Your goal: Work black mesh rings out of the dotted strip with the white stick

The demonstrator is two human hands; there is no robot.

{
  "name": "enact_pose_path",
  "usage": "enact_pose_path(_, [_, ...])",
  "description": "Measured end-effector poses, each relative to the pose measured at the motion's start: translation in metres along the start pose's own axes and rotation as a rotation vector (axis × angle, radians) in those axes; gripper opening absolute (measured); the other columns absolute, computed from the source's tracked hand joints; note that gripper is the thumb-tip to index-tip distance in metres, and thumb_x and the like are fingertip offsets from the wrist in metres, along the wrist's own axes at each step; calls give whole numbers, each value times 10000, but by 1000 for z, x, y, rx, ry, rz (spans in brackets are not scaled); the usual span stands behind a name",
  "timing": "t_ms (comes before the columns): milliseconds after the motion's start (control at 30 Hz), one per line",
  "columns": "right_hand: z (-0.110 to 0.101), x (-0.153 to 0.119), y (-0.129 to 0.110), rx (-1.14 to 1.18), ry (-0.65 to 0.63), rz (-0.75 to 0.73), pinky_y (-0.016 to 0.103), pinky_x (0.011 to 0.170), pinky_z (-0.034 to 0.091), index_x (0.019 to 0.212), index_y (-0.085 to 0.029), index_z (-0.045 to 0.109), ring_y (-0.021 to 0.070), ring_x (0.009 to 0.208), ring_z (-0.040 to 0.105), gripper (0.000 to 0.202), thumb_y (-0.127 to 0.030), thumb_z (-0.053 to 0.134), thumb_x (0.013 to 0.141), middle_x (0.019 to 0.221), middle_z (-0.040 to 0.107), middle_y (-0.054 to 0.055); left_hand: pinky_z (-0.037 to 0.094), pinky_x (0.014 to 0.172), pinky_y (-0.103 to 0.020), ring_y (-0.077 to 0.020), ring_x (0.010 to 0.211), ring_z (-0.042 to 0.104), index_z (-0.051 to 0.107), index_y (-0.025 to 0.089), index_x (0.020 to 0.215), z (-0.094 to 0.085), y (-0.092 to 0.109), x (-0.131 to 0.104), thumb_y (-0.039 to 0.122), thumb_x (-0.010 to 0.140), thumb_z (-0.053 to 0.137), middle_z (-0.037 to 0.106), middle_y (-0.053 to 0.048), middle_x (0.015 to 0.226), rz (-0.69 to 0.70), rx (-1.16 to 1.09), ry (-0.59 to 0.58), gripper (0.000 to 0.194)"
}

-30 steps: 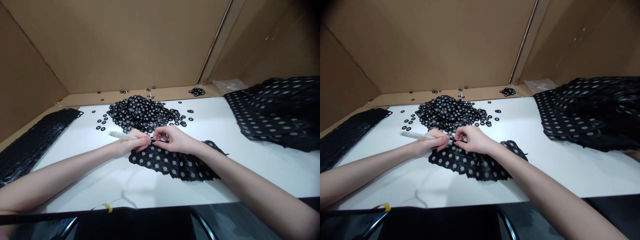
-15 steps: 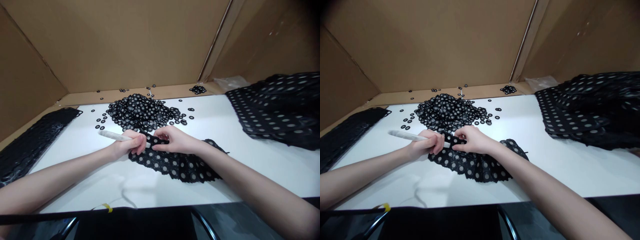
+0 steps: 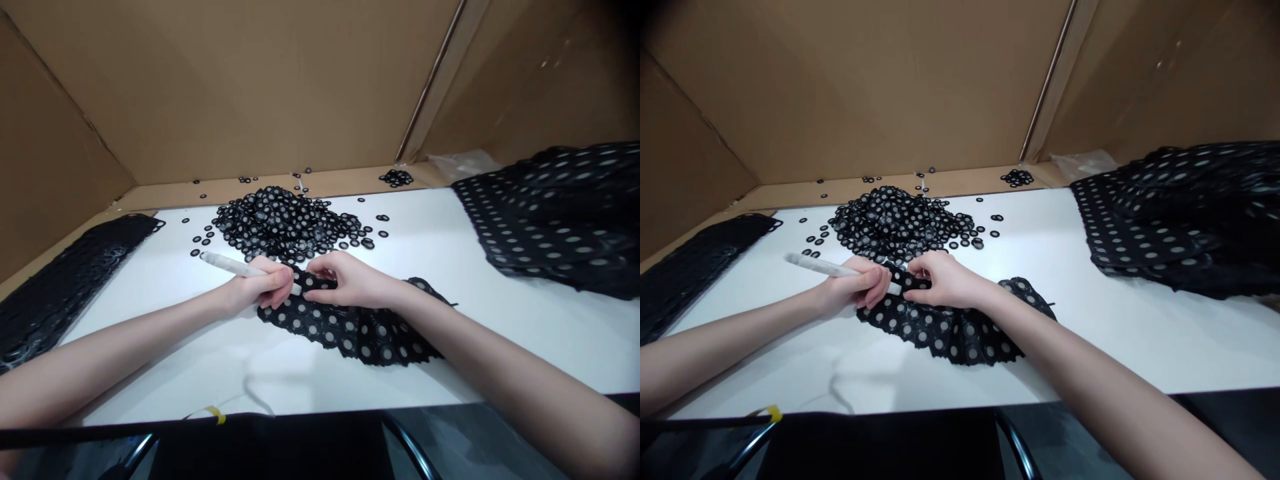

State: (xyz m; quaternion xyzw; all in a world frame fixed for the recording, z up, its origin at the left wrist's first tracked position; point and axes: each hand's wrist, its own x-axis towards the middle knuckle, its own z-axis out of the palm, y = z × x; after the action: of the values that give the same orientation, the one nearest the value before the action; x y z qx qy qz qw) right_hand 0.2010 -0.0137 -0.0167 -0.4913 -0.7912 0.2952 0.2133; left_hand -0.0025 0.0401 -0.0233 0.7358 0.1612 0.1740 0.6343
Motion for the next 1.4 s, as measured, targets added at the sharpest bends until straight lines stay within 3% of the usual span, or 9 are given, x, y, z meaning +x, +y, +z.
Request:
enact_pose_path(233, [-1, 0, -3, -2, -18, -13, 245, 533, 236, 581, -206, 304, 89, 558, 286, 347, -280, 615, 715, 569, 271, -69, 211, 423, -253, -72, 410, 345, 476, 125, 470, -5, -2, 0, 502, 894, 495, 453, -3, 446, -44, 45, -94, 567])
enact_pose_path(467, [-3, -4, -6, -59, -58, 39, 254, 573, 300, 759, -179, 535, 115, 600, 401, 144, -310, 592, 776, 656, 480, -28, 200, 410, -251, -77, 403, 354, 517, 116, 478, -4, -8, 0, 535, 876, 511, 477, -17, 443, 6, -51, -22, 578])
enact_pose_path(567, [-4, -5, -7, -54, -47, 35, 252, 550, 280, 736, -191, 503, 111, 598, 359, 281, -426, 656, 736, 651, 427, -42, 206, 414, -256, -92, 404, 365, 515, 124, 474, -4, -9, 2, 550, 865, 521, 456, -15, 418, 45, -107, -10, 578])
enact_pose_path(700, [-3, -4, -10, -72, -26, 82, 251, 548, 268, 691, -201, 448, 111, 611, 348, 466, -526, 764, 586, 645, 359, -55, 230, 430, -260, -99, 411, 378, 518, 128, 475, 0, -5, -3, 535, 882, 502, 438, -12, 407, 91, -96, 26, 576])
enact_pose_path(1000, [-3, -5, -12, -4, -114, 131, 256, 514, 211, 597, -189, 441, 88, 557, 310, 385, -453, 715, 655, 575, 333, -65, 254, 443, -264, -105, 442, 395, 536, 123, 494, 10, -3, -18, 534, 892, 479, 438, -21, 446, 105, 60, 40, 575])
enact_pose_path(1400, [-4, -5, -15, 23, -123, 107, 251, 508, 224, 603, -189, 442, 87, 561, 315, 326, -384, 697, 657, 586, 352, -63, 300, 441, -255, -126, 455, 448, 556, 123, 519, 10, -3, -18, 527, 893, 481, 472, -39, 440, 96, 31, 15, 555])
